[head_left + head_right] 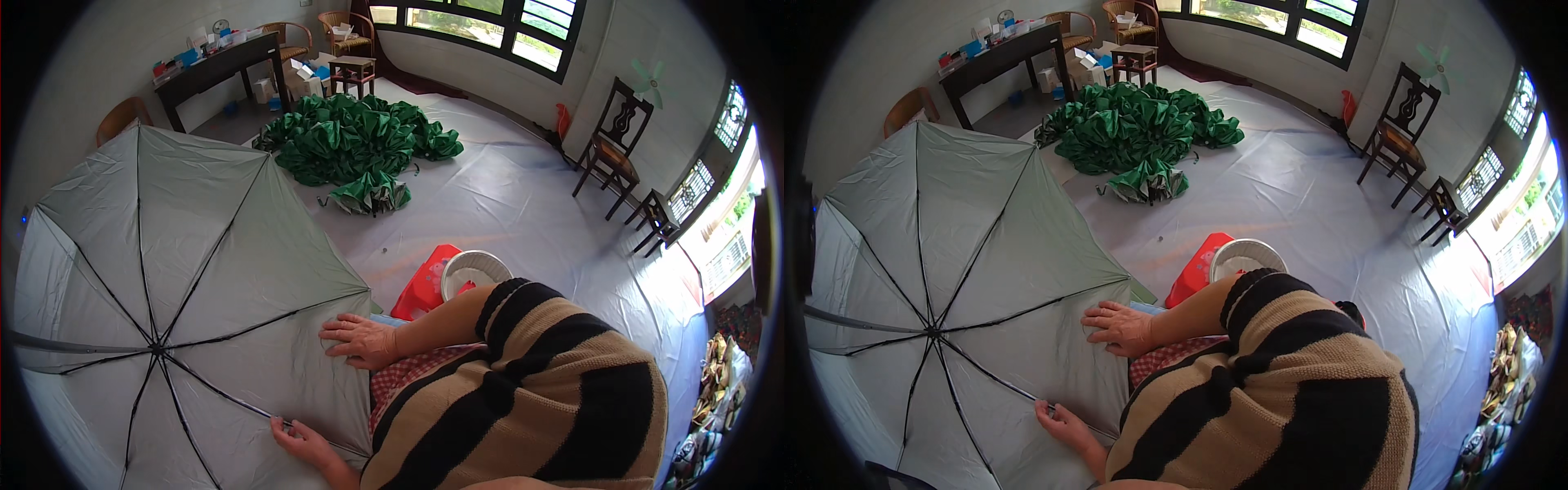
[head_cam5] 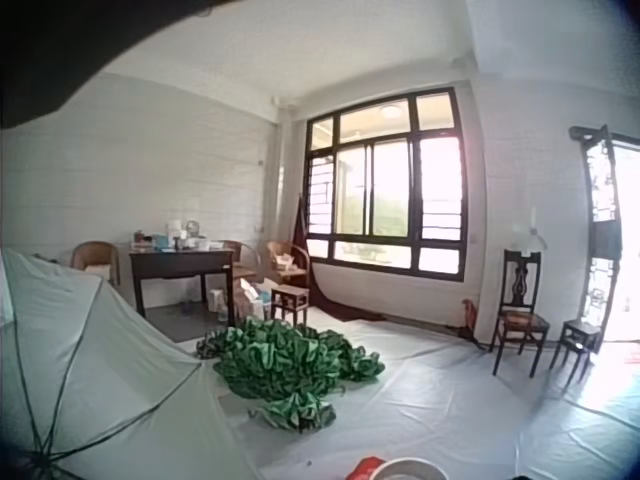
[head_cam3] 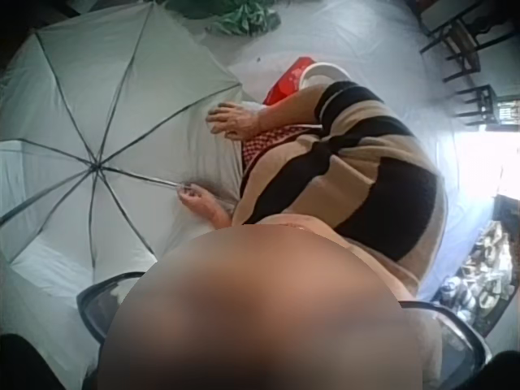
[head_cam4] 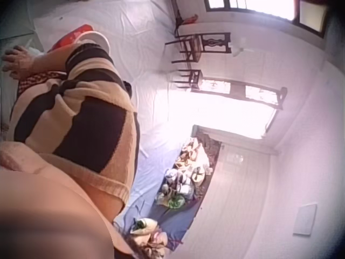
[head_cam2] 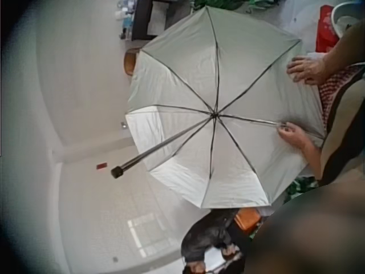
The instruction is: The recorder is assembling umbrellas by using a hot glue gun to secure the fabric to the ribs.
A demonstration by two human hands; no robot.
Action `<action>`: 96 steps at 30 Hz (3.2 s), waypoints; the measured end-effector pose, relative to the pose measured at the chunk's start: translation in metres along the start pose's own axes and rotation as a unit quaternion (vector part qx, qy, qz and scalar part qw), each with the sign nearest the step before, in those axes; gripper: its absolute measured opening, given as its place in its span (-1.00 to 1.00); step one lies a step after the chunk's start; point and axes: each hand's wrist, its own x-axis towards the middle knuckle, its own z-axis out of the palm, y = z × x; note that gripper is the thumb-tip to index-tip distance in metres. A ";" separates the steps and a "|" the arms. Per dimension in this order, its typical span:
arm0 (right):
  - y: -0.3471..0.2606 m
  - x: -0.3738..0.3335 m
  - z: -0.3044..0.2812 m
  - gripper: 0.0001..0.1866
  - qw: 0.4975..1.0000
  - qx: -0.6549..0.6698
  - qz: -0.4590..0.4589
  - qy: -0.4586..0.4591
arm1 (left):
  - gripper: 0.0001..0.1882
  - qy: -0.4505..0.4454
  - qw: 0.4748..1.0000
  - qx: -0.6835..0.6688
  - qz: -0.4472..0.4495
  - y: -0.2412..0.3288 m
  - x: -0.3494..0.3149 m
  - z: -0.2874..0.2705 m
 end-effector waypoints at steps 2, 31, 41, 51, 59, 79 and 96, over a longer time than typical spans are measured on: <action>0.000 0.000 0.000 -0.53 1.000 -0.003 -0.001 -0.001 | -0.56 0.022 0.999 -0.013 -0.024 -0.002 -0.001 0.002; 0.005 -0.001 0.006 -0.44 0.999 -0.023 -0.010 0.025 | -0.66 0.014 1.000 -0.003 -0.020 -0.010 -0.002 0.003; 0.041 -0.019 -0.078 -0.64 0.750 0.594 0.288 0.041 | -0.67 -0.011 0.999 0.043 -0.026 0.004 0.003 0.008; 0.178 -0.278 -0.070 -0.69 0.742 0.152 0.636 -0.150 | -0.54 -0.022 0.997 0.061 -0.052 -0.013 0.013 0.010; 0.173 -0.336 0.050 -0.17 0.855 -0.025 0.508 -0.106 | -0.29 -0.043 0.991 -0.031 -0.123 -0.023 -0.009 0.009; 0.074 -0.157 -0.100 -0.62 0.644 0.665 0.363 0.107 | -0.46 -0.089 0.973 0.164 -0.133 -0.010 0.099 0.012; -0.035 0.230 0.071 -0.65 0.589 0.702 0.348 -0.196 | -0.59 0.009 0.966 -0.123 -0.226 0.005 0.136 0.008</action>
